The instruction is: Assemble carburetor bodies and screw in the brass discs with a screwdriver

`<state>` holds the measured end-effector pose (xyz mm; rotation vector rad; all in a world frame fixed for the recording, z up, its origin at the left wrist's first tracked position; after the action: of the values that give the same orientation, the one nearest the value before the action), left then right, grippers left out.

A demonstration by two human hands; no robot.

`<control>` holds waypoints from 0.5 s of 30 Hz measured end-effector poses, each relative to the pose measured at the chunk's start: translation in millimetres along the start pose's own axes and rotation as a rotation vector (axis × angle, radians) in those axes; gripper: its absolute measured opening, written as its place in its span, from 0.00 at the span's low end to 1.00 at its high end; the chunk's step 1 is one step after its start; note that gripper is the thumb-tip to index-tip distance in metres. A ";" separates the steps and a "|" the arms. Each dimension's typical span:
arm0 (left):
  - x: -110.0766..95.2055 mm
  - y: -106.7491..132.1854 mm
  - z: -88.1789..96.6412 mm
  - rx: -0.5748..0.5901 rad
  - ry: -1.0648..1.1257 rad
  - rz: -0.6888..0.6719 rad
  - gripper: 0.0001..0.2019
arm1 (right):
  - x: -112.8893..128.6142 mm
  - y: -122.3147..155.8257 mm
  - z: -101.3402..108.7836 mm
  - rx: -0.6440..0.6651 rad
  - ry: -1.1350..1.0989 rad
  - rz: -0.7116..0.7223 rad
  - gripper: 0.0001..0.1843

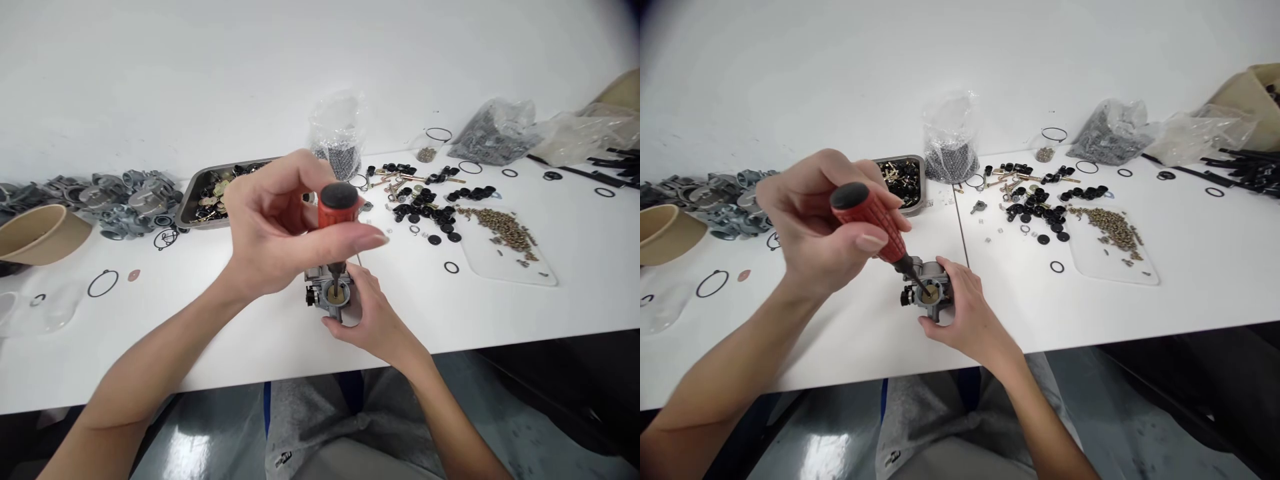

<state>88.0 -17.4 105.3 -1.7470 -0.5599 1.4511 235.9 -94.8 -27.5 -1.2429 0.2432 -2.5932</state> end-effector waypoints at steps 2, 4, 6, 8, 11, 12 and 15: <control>-5.3 -1.4 0.9 0.098 0.027 -0.034 0.08 | 0.7 -0.2 0.5 0.002 0.004 -0.008 0.45; -11.0 -2.4 0.8 0.265 0.060 -0.025 0.08 | 1.4 -0.6 1.1 0.007 0.011 -0.012 0.44; -13.8 -3.0 2.3 0.412 0.067 0.068 0.10 | 1.8 -0.8 1.5 0.004 0.016 -0.004 0.43; -12.4 -4.1 6.4 0.452 0.076 0.168 0.11 | 1.6 -0.6 1.3 0.000 0.013 0.009 0.43; -6.3 -7.2 13.9 0.395 0.086 0.234 0.13 | 0.5 0.3 0.2 -0.013 -0.003 0.026 0.43; -4.9 -8.2 15.3 0.377 0.088 0.234 0.13 | 0.2 0.5 -0.1 -0.019 -0.008 0.028 0.44; -6.6 -9.3 14.0 0.384 0.074 0.150 0.09 | 0.1 0.8 -0.5 -0.013 -0.022 0.017 0.44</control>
<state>74.3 -12.9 116.1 -1.5510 -0.1011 1.4757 235.6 -95.5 -27.9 -1.2678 0.2661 -2.5665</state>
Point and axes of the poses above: each hand's wrist, its own y-axis away from the middle knuckle, its own z-axis out of the back of the hand, x = y × z, the point moved 1 cm from there along -y, towards the middle knuckle, and after that the axes turned 6 degrees about -x, right-handed, at the moved point
